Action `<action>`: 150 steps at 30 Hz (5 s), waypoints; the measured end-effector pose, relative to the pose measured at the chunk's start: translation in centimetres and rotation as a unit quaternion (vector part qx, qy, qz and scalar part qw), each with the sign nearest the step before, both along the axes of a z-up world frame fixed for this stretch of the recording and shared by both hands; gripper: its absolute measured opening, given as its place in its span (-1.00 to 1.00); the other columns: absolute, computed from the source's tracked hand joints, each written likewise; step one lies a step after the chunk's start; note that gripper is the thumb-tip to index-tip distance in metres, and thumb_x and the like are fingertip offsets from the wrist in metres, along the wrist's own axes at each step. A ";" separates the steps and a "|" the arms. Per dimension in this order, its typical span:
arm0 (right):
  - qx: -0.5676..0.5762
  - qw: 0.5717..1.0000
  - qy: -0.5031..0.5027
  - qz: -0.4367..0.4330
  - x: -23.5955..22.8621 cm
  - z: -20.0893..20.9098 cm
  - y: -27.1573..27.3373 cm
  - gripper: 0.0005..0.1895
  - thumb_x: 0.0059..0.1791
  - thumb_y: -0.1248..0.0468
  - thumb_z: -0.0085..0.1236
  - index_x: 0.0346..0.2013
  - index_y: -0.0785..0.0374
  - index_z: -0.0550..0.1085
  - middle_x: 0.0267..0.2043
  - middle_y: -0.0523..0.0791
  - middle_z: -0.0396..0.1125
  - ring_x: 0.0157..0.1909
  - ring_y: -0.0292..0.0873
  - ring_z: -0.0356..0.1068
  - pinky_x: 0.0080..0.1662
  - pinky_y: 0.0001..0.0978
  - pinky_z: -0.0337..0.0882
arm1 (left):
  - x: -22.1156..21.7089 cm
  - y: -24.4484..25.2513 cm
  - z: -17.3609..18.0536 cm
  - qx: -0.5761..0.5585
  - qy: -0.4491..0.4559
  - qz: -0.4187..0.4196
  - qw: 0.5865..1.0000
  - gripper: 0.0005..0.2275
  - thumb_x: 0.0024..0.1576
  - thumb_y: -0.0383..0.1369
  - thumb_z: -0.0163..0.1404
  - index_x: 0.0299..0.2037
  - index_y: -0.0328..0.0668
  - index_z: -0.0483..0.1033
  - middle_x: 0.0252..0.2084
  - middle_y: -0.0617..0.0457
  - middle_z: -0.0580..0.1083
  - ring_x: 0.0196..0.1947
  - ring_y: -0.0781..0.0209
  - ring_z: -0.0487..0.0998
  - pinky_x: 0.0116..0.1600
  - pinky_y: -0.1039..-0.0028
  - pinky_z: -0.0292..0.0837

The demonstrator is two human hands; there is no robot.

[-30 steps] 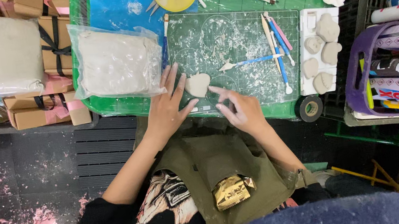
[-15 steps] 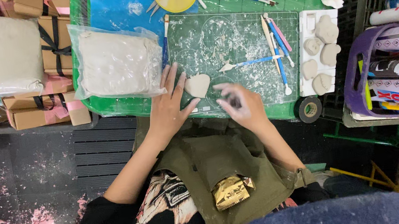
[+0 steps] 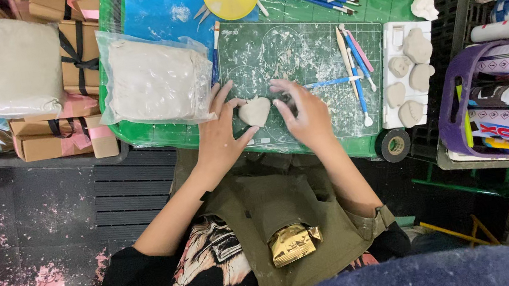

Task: The person shapes a heart-formed piece of clay by hand, smooths it with a tool on a work surface, and cleans the tool with a sponge.

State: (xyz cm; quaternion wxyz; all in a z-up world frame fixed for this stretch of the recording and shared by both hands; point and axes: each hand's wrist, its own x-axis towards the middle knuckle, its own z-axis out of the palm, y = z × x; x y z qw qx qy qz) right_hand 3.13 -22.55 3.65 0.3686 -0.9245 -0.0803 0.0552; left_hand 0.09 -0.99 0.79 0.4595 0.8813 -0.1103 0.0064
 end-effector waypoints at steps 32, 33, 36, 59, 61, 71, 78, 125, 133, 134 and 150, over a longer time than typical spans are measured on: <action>0.486 0.854 0.181 -0.048 0.7 0.3 -1.2 -0.61 0.10 0.40 0.05 0.22 0.27 0.30 0.09 0.01 0.37 -0.06 -0.24 0.39 -0.32 -0.47 0.44 | 0.6 -0.1 3.3 -0.364 0.130 -0.050 0.921 -0.25 0.14 -0.62 0.15 0.51 -0.12 -0.02 0.26 -0.18 0.32 0.22 0.06 0.52 0.28 0.26 0.51; 0.487 0.854 0.178 -0.045 0.9 0.3 -1.1 -0.61 0.10 0.40 0.05 0.22 0.27 0.30 0.09 0.01 0.37 -0.06 -0.24 0.39 -0.32 -0.47 0.44 | 0.7 0.0 3.4 -0.355 0.122 -0.051 0.925 -0.25 0.15 -0.63 0.15 0.50 -0.12 -0.01 0.26 -0.19 0.33 0.23 0.05 0.52 0.28 0.25 0.50; 0.517 0.825 0.221 -0.062 1.6 0.3 -0.3 -0.64 0.09 0.41 0.08 0.19 0.30 0.32 0.10 0.00 0.35 -0.06 -0.25 0.38 -0.31 -0.46 0.45 | 1.3 0.8 3.6 -0.430 0.174 -0.046 0.885 -0.23 0.13 -0.64 0.12 0.51 -0.11 -0.05 0.28 -0.14 0.29 0.14 0.08 0.50 0.20 0.30 0.50; 0.386 0.904 0.184 -0.024 4.5 -4.1 -0.9 -0.73 0.15 0.32 0.01 0.14 0.31 0.37 0.08 0.03 0.44 0.01 -0.12 0.47 -0.11 -0.33 0.46 | 16.4 14.8 -1.0 -0.447 0.122 0.089 0.882 -0.69 0.42 -0.38 -0.18 0.35 0.00 0.16 0.14 0.03 0.41 0.10 0.22 0.55 0.15 0.31 0.59; 0.407 0.904 0.130 0.002 4.9 -2.9 0.3 -0.64 0.17 0.32 -0.03 0.25 0.28 0.24 0.21 0.06 0.34 0.16 -0.05 0.42 0.08 -0.26 0.42 | 16.7 13.8 -0.3 -0.463 0.134 0.084 0.872 -0.72 0.42 -0.38 -0.18 0.33 -0.04 0.19 0.17 0.03 0.42 0.10 0.19 0.56 0.14 0.28 0.59; 0.470 0.878 -0.049 0.071 4.4 2.3 6.5 -0.39 0.27 0.32 -0.26 0.56 0.15 -0.20 0.66 0.15 -0.20 0.60 0.17 0.10 0.51 -0.02 0.17 | 11.0 5.0 3.1 -0.534 0.162 -0.033 0.829 -0.39 0.21 -0.61 0.05 0.43 -0.06 0.05 0.18 -0.03 0.38 0.18 0.17 0.49 0.22 0.25 0.52; 0.464 0.880 -0.074 0.060 3.0 2.8 5.6 -0.40 0.28 0.31 -0.31 0.57 0.11 -0.24 0.68 0.19 -0.28 0.60 0.20 0.11 0.44 -0.02 0.24 | 10.4 2.3 2.7 -0.558 0.146 -0.048 0.815 -0.34 0.22 -0.60 0.09 0.47 -0.11 -0.01 0.19 -0.03 0.29 0.26 0.14 0.42 0.30 0.27 0.48; 0.265 0.941 -0.169 -0.125 2.0 2.5 3.8 -0.82 -0.08 0.46 0.37 -0.21 0.29 0.57 -0.08 -0.10 0.44 -0.13 -0.28 0.42 -0.13 -0.45 0.43 | 7.6 -1.7 4.1 -0.482 0.094 -0.026 0.871 -0.34 0.25 -0.64 0.06 0.48 -0.09 -0.05 0.19 -0.08 0.25 0.24 0.18 0.39 0.30 0.37 0.41; 0.262 0.944 -0.169 -0.106 1.9 1.7 3.3 -0.87 -0.04 0.45 0.32 -0.23 0.29 0.54 -0.05 -0.10 0.43 -0.10 -0.25 0.42 -0.11 -0.45 0.42 | 7.6 -1.8 4.1 -0.492 0.104 -0.031 0.864 -0.35 0.24 -0.66 0.05 0.47 -0.11 -0.04 0.17 -0.08 0.26 0.26 0.15 0.39 0.30 0.31 0.44; 0.281 0.943 -0.145 -0.099 1.9 1.4 3.2 -0.86 -0.03 0.46 0.29 -0.21 0.29 0.52 -0.04 -0.11 0.43 -0.11 -0.26 0.40 -0.09 -0.45 0.42 | 7.6 -1.7 4.1 -0.493 0.111 -0.031 0.862 -0.34 0.24 -0.65 0.05 0.47 -0.11 -0.05 0.17 -0.09 0.28 0.25 0.14 0.40 0.31 0.32 0.43; 0.444 0.891 -0.060 -0.073 1.7 -1.2 1.7 -0.69 0.00 0.54 0.22 -0.16 0.22 0.27 0.01 -0.06 0.38 -0.11 -0.35 0.33 0.01 -0.45 0.40 | 7.2 -1.9 4.5 -0.476 0.091 -0.042 0.874 -0.34 0.26 -0.64 0.06 0.48 -0.08 -0.05 0.18 -0.06 0.26 0.27 0.17 0.38 0.34 0.33 0.40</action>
